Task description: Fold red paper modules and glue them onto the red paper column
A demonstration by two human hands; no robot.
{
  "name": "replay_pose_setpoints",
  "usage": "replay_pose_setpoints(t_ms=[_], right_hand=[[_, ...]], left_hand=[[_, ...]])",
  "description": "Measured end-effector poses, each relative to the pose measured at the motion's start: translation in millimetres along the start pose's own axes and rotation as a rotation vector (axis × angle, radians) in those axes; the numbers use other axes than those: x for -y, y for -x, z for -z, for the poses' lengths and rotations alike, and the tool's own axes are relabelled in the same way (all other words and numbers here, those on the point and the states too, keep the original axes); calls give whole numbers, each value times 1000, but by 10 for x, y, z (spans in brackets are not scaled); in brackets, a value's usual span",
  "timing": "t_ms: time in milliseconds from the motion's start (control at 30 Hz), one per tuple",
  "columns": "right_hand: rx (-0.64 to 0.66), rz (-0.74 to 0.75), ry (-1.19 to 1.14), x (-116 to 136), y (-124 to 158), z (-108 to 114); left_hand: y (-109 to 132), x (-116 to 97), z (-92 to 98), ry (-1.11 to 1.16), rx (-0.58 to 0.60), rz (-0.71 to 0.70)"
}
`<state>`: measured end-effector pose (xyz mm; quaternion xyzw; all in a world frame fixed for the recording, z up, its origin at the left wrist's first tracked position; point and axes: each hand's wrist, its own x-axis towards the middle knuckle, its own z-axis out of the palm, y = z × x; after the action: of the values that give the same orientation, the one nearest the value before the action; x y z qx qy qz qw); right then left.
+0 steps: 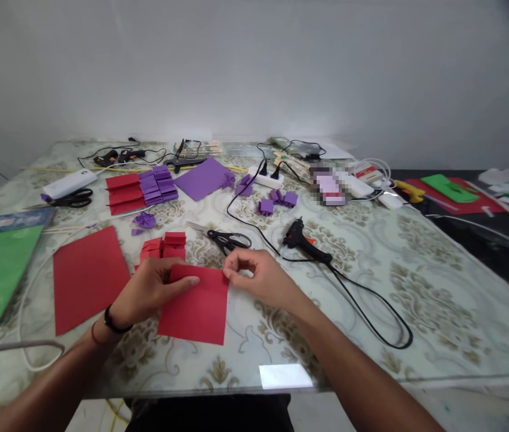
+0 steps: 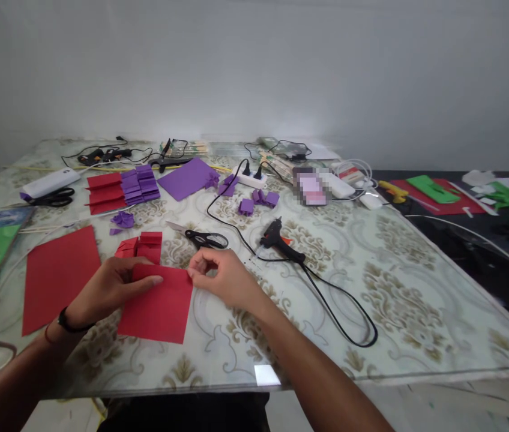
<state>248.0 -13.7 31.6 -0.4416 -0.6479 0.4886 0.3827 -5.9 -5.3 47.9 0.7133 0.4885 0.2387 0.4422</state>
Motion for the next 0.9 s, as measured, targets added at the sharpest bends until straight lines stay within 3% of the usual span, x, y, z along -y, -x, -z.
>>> replay_pose_setpoints(t_ms=[100, 267, 733, 900], right_hand=[[-3, -1, -5, 6, 9, -38], [2, -12, 4, 20, 15, -88], [-10, 9, 53, 20, 17, -10], [41, -15, 104, -1, 12, -12]], left_hand=[[-9, -14, -36, 18, 53, 22], [-11, -59, -83, 30, 70, -76], [-4, -59, -58, -2, -19, -58], [-19, -46, -64, 13, -70, -81]])
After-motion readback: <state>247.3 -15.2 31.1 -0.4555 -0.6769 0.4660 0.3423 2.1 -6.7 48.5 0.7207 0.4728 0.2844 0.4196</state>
